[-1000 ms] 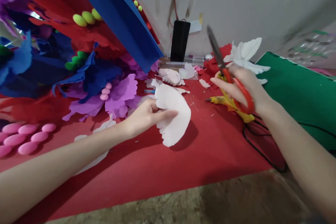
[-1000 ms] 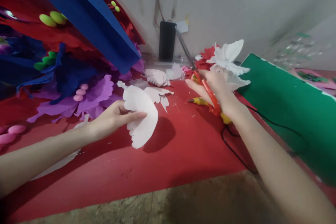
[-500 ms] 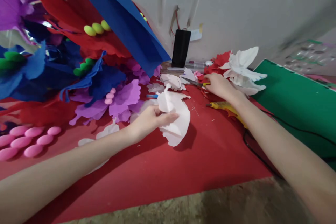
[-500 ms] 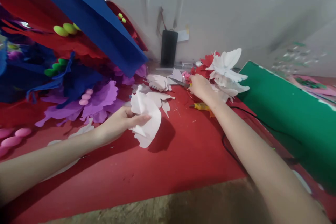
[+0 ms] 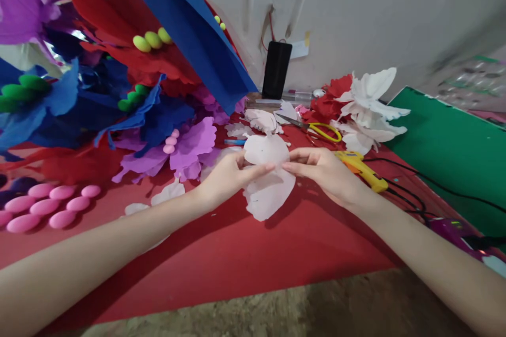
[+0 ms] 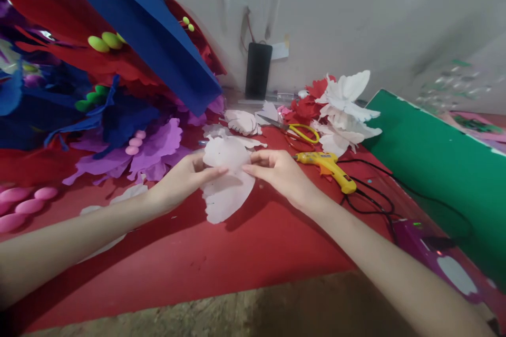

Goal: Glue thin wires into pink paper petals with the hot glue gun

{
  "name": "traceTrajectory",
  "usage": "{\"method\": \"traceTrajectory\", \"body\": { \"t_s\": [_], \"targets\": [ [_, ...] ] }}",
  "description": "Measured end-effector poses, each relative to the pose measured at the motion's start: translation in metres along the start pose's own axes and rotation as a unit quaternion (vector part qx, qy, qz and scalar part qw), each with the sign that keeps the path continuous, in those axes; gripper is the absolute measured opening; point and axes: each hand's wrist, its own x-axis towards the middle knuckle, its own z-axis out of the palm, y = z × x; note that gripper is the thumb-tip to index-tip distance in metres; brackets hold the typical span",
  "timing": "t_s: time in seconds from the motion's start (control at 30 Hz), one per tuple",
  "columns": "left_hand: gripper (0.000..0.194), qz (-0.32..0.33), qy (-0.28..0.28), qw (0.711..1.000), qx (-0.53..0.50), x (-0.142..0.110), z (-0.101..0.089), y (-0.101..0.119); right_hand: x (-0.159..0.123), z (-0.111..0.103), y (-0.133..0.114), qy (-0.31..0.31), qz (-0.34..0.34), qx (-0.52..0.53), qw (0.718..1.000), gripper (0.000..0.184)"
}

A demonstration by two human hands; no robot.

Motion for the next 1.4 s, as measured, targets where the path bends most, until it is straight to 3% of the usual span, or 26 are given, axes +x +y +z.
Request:
{"method": "traceTrajectory", "body": {
  "t_s": [0.13, 0.3, 0.4, 0.5, 0.6, 0.7, 0.9, 0.97, 1.03, 1.13, 1.2, 1.27, 1.4],
  "targets": [
    [0.023, 0.026, 0.008, 0.998, 0.056, 0.002, -0.005, 0.003, -0.002, -0.005, 0.004, 0.027, 0.014, 0.012, 0.999, 0.025],
    [0.035, 0.046, 0.006, 0.97, 0.239, 0.009, -0.019, 0.017, -0.004, -0.012, 0.009, 0.061, 0.023, 0.013, 0.998, 0.03],
    [0.038, 0.065, 0.021, 0.901, 0.427, 0.015, -0.025, 0.026, -0.005, -0.015, 0.011, 0.075, 0.024, 0.0, 0.997, 0.029],
    [0.037, 0.072, 0.001, 0.833, 0.548, 0.024, -0.029, 0.029, -0.005, -0.016, 0.013, 0.085, 0.022, -0.019, 0.996, 0.029],
    [0.03, 0.083, -0.026, 0.776, 0.625, 0.034, -0.03, 0.026, -0.006, -0.018, 0.014, 0.096, 0.009, -0.047, 0.994, 0.028],
    [0.027, 0.099, -0.015, 0.725, 0.681, 0.038, -0.027, 0.022, -0.005, -0.021, 0.014, 0.125, -0.019, -0.083, 0.989, 0.029],
    [0.05, 0.178, 0.022, 0.655, 0.734, 0.025, -0.016, 0.014, -0.007, -0.031, 0.006, 0.197, -0.1, -0.168, 0.961, 0.014],
    [0.052, 0.21, 0.009, 0.644, 0.736, 0.016, -0.014, 0.011, -0.014, -0.031, 0.002, 0.232, -0.167, -0.252, 0.924, 0.009],
    [0.034, 0.235, -0.014, 0.643, 0.729, 0.005, -0.014, 0.007, -0.025, -0.025, 0.0, 0.252, -0.269, -0.372, 0.852, 0.007],
    [0.019, 0.267, -0.031, 0.657, 0.704, -0.011, -0.013, 0.0, -0.041, -0.006, 0.006, 0.207, -0.406, -0.508, 0.731, 0.014],
    [0.019, 0.285, -0.035, 0.673, 0.682, -0.019, -0.014, -0.004, -0.047, 0.007, 0.016, 0.154, -0.458, -0.563, 0.67, 0.018],
    [0.02, 0.299, -0.034, 0.69, 0.658, -0.023, -0.016, -0.006, -0.049, 0.018, 0.027, 0.111, -0.47, -0.592, 0.645, 0.022],
    [0.028, 0.319, -0.021, 0.727, 0.607, -0.028, -0.019, -0.007, -0.046, 0.027, 0.042, 0.056, -0.456, -0.604, 0.651, 0.025]
  ]
}}
